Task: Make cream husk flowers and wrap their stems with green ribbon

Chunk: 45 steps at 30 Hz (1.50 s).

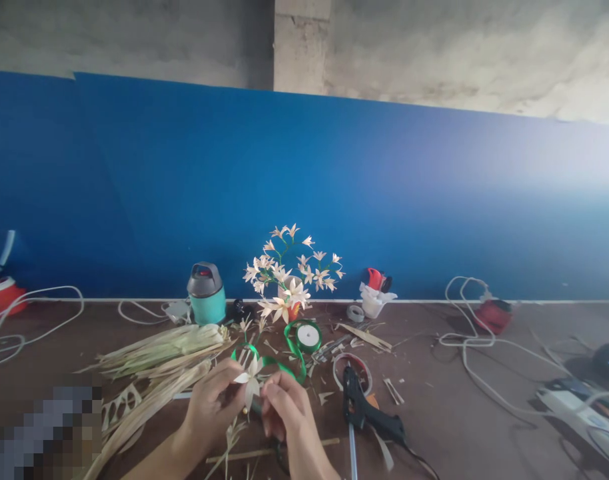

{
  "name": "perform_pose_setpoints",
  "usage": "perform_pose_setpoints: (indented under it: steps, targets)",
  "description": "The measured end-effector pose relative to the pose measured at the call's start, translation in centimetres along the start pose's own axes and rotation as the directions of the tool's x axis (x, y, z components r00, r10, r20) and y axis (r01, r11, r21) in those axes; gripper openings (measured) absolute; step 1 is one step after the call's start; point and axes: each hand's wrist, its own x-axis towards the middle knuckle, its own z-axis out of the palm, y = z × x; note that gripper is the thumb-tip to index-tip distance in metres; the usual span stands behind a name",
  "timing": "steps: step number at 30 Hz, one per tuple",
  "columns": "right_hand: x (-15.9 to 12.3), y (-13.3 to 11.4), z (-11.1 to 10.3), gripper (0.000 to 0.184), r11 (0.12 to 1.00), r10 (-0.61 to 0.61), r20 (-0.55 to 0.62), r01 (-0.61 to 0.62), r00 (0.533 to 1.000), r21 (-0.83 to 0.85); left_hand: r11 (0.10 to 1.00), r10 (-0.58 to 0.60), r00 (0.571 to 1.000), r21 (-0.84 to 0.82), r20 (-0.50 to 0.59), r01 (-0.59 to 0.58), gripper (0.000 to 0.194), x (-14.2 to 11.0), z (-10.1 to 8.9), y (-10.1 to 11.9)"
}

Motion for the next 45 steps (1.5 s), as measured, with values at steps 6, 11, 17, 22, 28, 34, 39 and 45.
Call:
perform_pose_setpoints:
  steps: [6,11,17,22,28,34,39,45]
  targets:
    - [0.1,-0.1,0.0,0.036,0.997,-0.009,-0.009,0.008,1.0,-0.081,0.999,0.028,0.999,0.029,0.034,-0.029,0.011,-0.1,0.3,-0.6]
    - [0.2,0.1,-0.1,0.024,0.997,0.051,-0.028,-0.053,0.998,-0.06,0.992,-0.085,0.996,-0.092,0.003,0.085,0.015,0.2,0.3,-0.1]
    - [0.5,-0.2,-0.4,0.027,0.995,0.091,0.034,-0.089,0.995,-0.052,0.981,-0.122,0.99,-0.142,0.064,0.13,0.014,0.3,0.2,-0.3]
    - [0.4,-0.6,-0.8,0.026,0.996,-0.045,-0.008,0.044,0.999,-0.074,0.987,-0.069,0.985,-0.133,0.156,0.091,0.015,0.1,0.4,-0.6]
    - [0.9,0.2,-1.1,0.019,0.999,-0.033,-0.097,0.032,0.995,-0.014,0.978,-0.065,0.982,-0.186,0.18,0.099,0.017,0.3,0.4,-0.1]
    - [1.0,0.2,-1.0,0.019,0.994,0.085,-0.039,-0.082,0.996,0.067,0.961,-0.108,0.98,-0.235,0.17,0.147,0.019,0.3,0.2,-0.3]
    - [1.0,0.2,-1.1,0.026,0.998,0.057,-0.091,-0.06,0.994,-0.026,0.853,-0.335,0.925,-0.359,0.176,0.378,0.019,0.7,-0.1,0.1]
    - [1.4,0.8,-1.1,0.023,0.986,-0.006,-0.134,-0.017,0.991,-0.167,0.424,-0.612,0.705,-0.605,0.358,0.675,0.022,1.0,0.2,0.5]
